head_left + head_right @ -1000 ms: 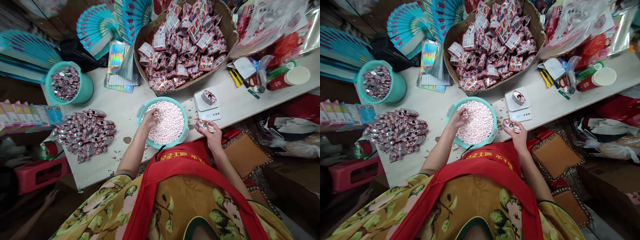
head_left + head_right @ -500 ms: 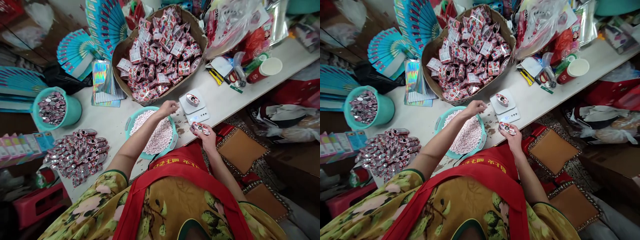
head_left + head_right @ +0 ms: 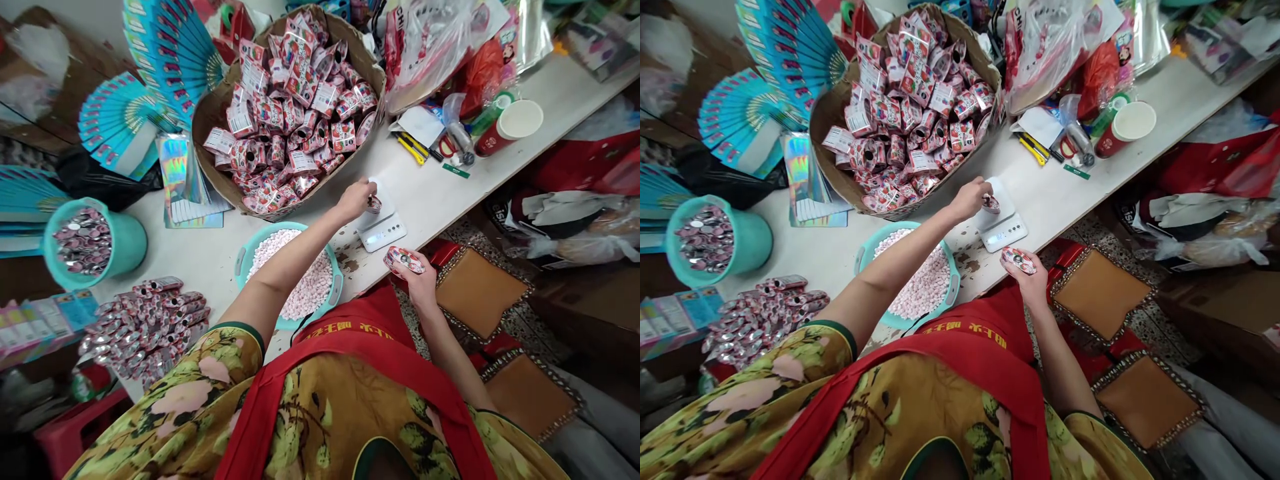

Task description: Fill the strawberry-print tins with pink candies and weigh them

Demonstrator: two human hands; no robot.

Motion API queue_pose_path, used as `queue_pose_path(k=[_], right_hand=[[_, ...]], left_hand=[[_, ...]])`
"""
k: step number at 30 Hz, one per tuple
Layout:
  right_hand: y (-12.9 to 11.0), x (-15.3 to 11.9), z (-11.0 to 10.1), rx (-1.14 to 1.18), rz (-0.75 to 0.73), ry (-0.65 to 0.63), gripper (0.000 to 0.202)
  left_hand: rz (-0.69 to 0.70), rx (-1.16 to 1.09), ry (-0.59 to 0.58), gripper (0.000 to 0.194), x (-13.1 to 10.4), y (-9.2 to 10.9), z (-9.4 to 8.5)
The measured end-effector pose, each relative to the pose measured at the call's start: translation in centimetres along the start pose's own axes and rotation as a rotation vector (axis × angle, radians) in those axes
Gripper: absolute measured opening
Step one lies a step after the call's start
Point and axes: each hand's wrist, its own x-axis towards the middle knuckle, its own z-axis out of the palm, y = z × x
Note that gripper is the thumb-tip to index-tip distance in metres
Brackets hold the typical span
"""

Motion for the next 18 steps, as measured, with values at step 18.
queue_pose_path(k=[18], right_hand=[[1.5, -1.5, -1.7, 0.005, -0.031, 0.054, 0.058]], left_hand=[[-0.252, -0.348, 0.183, 0.017, -9.2, -3.6, -1.9]])
